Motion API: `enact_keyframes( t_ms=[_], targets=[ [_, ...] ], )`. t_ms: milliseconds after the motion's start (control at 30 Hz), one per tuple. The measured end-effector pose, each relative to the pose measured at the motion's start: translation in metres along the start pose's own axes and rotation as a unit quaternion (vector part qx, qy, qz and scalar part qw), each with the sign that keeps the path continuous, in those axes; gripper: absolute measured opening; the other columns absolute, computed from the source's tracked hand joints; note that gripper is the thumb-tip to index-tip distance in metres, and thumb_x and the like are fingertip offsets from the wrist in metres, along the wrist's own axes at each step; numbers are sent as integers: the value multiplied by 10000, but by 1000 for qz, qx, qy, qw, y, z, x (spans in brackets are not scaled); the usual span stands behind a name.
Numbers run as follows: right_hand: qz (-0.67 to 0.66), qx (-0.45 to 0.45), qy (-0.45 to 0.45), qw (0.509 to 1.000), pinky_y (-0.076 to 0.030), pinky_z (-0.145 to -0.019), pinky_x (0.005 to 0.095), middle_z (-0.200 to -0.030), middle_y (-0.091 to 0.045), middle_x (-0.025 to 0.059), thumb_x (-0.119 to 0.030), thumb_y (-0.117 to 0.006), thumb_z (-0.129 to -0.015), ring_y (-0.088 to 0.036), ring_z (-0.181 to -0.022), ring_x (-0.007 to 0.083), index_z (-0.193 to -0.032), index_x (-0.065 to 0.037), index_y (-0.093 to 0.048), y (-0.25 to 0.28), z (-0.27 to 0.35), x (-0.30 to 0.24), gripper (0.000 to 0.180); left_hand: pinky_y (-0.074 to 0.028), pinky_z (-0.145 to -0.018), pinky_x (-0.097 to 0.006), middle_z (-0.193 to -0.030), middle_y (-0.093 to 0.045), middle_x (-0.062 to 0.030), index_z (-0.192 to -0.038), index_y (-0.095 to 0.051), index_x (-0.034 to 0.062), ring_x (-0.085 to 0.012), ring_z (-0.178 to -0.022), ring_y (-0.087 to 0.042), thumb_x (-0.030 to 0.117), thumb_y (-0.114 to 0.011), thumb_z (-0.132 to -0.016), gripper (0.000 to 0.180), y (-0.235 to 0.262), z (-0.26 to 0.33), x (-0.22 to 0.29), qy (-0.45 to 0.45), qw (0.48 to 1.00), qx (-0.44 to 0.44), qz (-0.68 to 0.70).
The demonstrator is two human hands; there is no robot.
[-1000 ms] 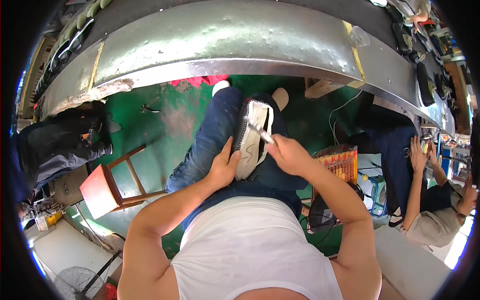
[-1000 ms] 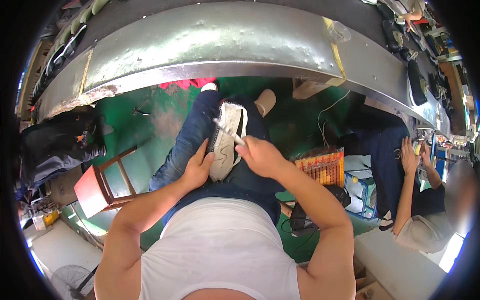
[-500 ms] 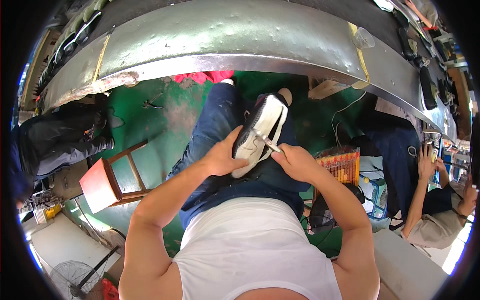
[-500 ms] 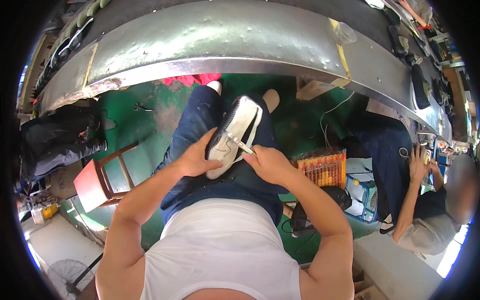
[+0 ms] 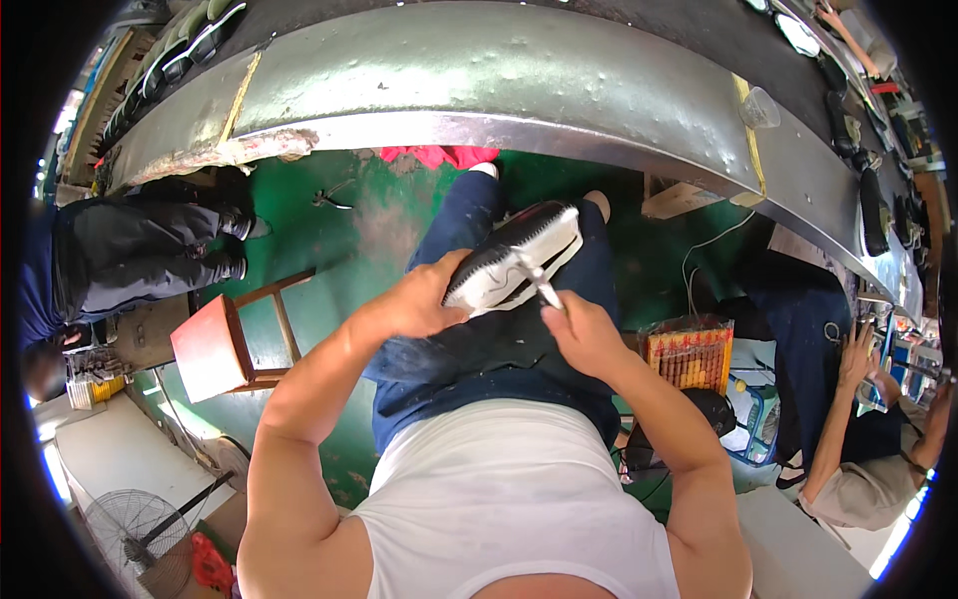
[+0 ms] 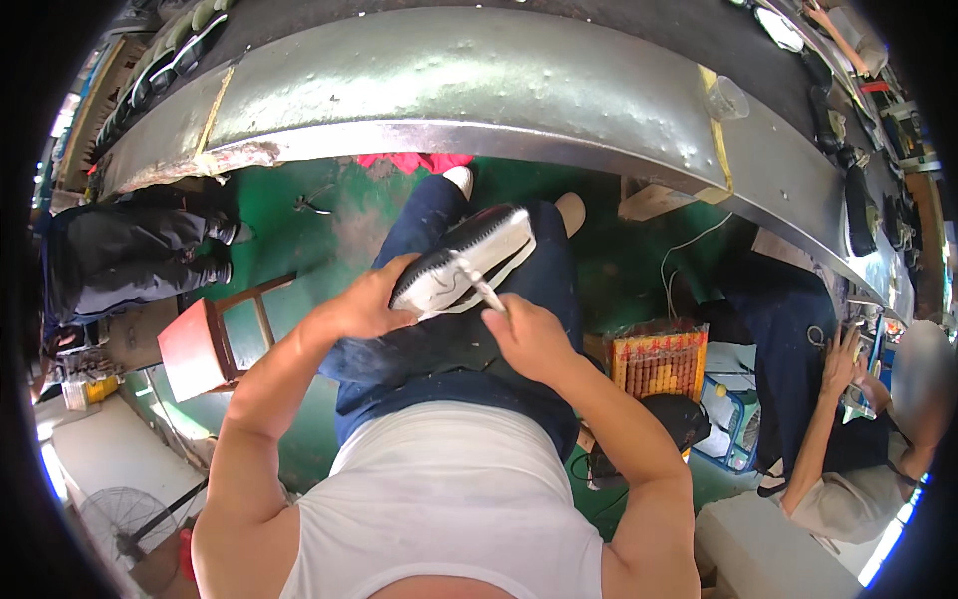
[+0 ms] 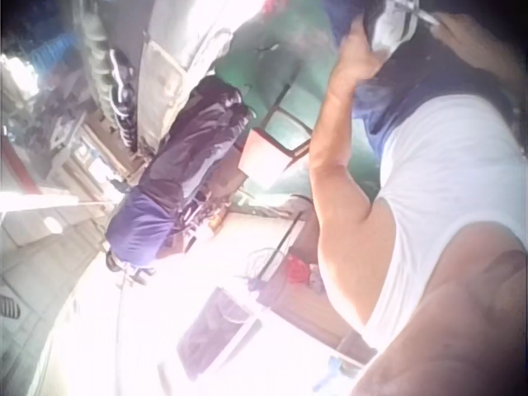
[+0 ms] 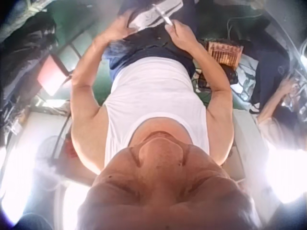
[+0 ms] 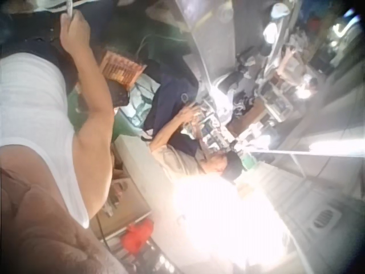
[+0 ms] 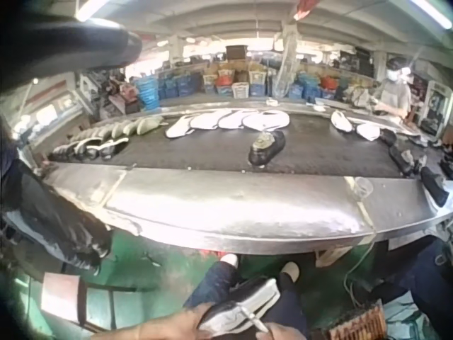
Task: The worker is using pliers and scissors to trim excess threads and material from shoe uppers and soles on a factory production line.
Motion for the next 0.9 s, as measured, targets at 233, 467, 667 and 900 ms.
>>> enact_keyframes(
  t_ms=[233, 467, 667, 900],
  targets=[
    [-291, 97, -128, 943, -500, -636, 280, -814, -636, 55, -264, -526, -1016, -623, -691, 127, -1074, 29, -593, 34, 22, 55, 305, -534, -878, -329, -1039, -681, -108, -1216, -489, 12, -183, -972, -663, -11, -785, -784, 524, 51, -11, 82, -310, 846, 292, 319],
    [-278, 76, -123, 950, -493, -626, 272, -820, -633, 39, -173, -587, -958, -612, -683, 118, -1093, 8, -592, 50, 27, 54, 226, -538, -807, -332, -1156, -672, -126, -1346, -504, -66, -162, -959, -646, 185, -776, -841, 626, -45, -107, 1, -56, 989, 64, 123],
    [-128, -118, -152, 973, -498, -634, 318, -733, -626, 70, -222, -609, -935, -614, -667, 155, -997, -11, -597, 37, 33, 26, 221, -547, -742, -438, -898, -667, -270, -1096, -710, 52, -420, -844, -662, 165, -607, -924, 230, -44, -49, 13, -24, 974, 223, 39],
    [-179, -242, -223, 927, -537, -615, 287, -814, -612, 34, -200, -598, -950, -632, -706, 135, -1047, 4, -604, 43, -1, 12, 225, -540, -669, -477, -830, -679, -234, -960, -700, 29, -411, -744, -667, 187, -623, -907, 184, -56, -46, 27, -67, 953, 283, -80]
  ],
)
Point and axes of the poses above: each hand's wrist, its own z-axis away from the middle knuckle, its own y-axis out of the back of the hand, x = y × z, the point moved 5 cm from there along -z, towards the middle knuckle
